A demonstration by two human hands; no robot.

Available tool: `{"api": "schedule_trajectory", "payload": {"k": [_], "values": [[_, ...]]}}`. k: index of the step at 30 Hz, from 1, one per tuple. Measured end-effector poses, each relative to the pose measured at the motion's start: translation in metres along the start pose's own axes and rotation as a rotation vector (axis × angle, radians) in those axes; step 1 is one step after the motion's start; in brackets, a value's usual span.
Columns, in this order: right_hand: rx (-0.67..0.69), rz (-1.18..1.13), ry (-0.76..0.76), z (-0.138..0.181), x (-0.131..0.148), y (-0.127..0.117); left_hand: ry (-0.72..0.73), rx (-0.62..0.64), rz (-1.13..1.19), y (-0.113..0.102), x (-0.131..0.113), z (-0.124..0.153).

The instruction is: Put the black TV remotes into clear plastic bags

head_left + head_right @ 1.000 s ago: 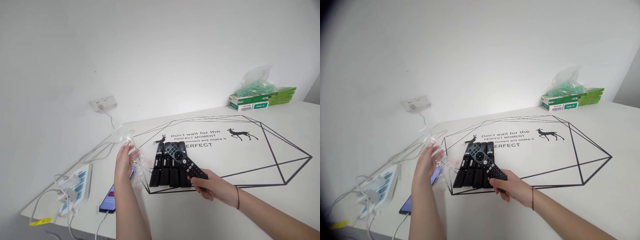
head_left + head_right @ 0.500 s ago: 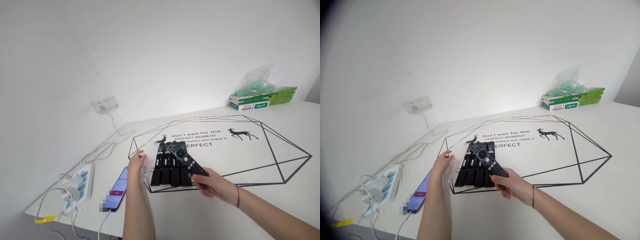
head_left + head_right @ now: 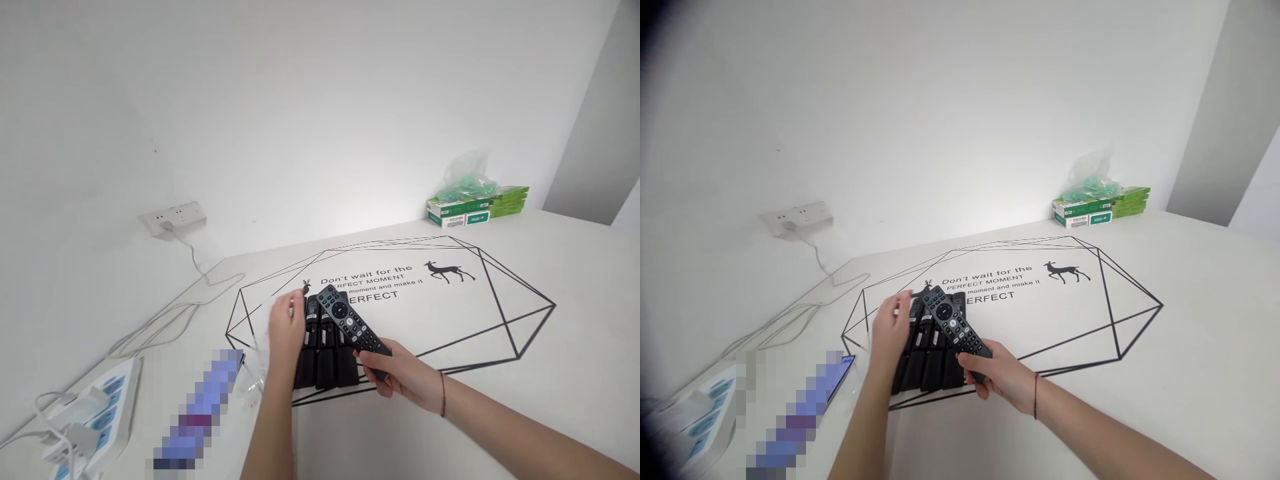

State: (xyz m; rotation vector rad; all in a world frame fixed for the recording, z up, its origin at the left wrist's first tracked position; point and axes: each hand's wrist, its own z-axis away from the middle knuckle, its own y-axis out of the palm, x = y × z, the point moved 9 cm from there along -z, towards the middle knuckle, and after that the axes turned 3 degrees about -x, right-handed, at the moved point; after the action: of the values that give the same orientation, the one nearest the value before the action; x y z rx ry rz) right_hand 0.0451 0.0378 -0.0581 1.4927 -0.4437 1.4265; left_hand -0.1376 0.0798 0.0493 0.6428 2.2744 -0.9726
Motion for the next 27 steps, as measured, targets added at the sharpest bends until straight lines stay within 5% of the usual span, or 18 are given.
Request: {"api": "schedule_trajectory", "payload": {"k": [5, 9, 12, 17, 22, 27], "values": [[-0.253, 0.239, -0.223, 0.001, 0.029, -0.035, -0.067, 0.486, 0.465, 0.1, -0.054, 0.053], [-0.508, 0.597, -0.5, 0.016, 0.062, -0.059, -0.228, 0.54, 0.664, 0.141, -0.064, 0.065], [-0.543, 0.637, -0.435, 0.016, 0.062, -0.063, -0.329, 0.502, 0.747, 0.146, -0.053, 0.063], [-0.393, 0.24, -0.117, 0.006, 0.035, -0.051, -0.463, 0.564, 0.835, 0.142, -0.041, 0.073], [-0.403, 0.037, -0.102, 0.007, 0.033, -0.053, -0.416, 0.611, 0.867, 0.141, -0.052, 0.079], [-0.368, 0.106, -0.166, 0.006, 0.039, -0.053, -0.501, 0.622, 0.9, 0.144, -0.051, 0.085]]}}
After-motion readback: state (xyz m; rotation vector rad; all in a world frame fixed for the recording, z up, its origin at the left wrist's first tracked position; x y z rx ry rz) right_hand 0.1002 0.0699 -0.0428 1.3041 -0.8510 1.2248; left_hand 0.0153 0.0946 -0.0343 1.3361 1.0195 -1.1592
